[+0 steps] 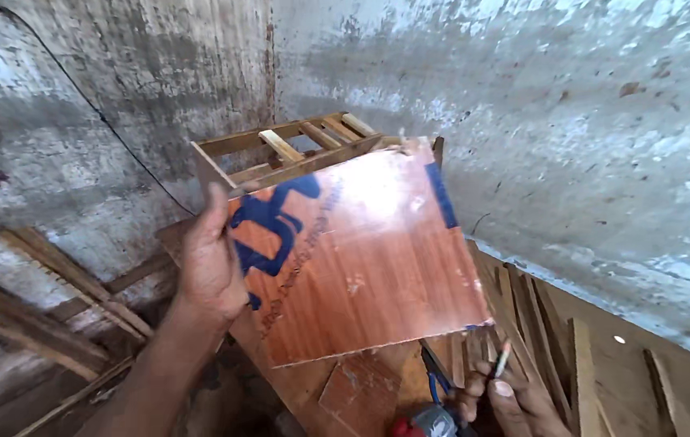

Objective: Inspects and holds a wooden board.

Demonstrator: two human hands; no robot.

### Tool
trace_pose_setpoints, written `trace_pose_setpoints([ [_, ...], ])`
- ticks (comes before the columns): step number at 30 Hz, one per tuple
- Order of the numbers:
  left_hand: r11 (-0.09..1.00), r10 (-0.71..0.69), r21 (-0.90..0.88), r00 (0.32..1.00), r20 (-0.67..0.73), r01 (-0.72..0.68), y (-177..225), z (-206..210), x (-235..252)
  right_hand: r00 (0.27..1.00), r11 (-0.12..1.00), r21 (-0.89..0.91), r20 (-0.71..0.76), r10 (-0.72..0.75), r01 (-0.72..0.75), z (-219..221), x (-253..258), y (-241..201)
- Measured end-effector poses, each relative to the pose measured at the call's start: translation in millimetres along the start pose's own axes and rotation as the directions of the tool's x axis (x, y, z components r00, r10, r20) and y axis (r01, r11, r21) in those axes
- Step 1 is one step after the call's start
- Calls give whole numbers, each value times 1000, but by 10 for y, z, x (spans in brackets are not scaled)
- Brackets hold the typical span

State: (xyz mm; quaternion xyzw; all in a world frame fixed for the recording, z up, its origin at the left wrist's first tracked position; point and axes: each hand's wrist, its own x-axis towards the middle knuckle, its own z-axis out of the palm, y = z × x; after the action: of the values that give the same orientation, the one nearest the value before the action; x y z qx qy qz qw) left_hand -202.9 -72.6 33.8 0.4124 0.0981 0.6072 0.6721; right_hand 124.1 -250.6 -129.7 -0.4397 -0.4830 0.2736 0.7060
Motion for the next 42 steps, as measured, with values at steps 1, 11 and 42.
trace_pose_setpoints([
  [1, 999, -27, 18, 1000, 11, 27, -21, -10, -5, 1000, 1000, 3, -2, 7, -7, -6, -86, -35],
  [11, 962, -261, -67, 962, 76, 266, -82, -28, -113, 969, 995, -97, -246, -5, -20, 426, -1227, -405],
  [42, 946, -259, -155, 952, 163, 284, -109, -290, -268, 925, 941, -329, -377, -50, -83, 1275, -1466, -899],
])
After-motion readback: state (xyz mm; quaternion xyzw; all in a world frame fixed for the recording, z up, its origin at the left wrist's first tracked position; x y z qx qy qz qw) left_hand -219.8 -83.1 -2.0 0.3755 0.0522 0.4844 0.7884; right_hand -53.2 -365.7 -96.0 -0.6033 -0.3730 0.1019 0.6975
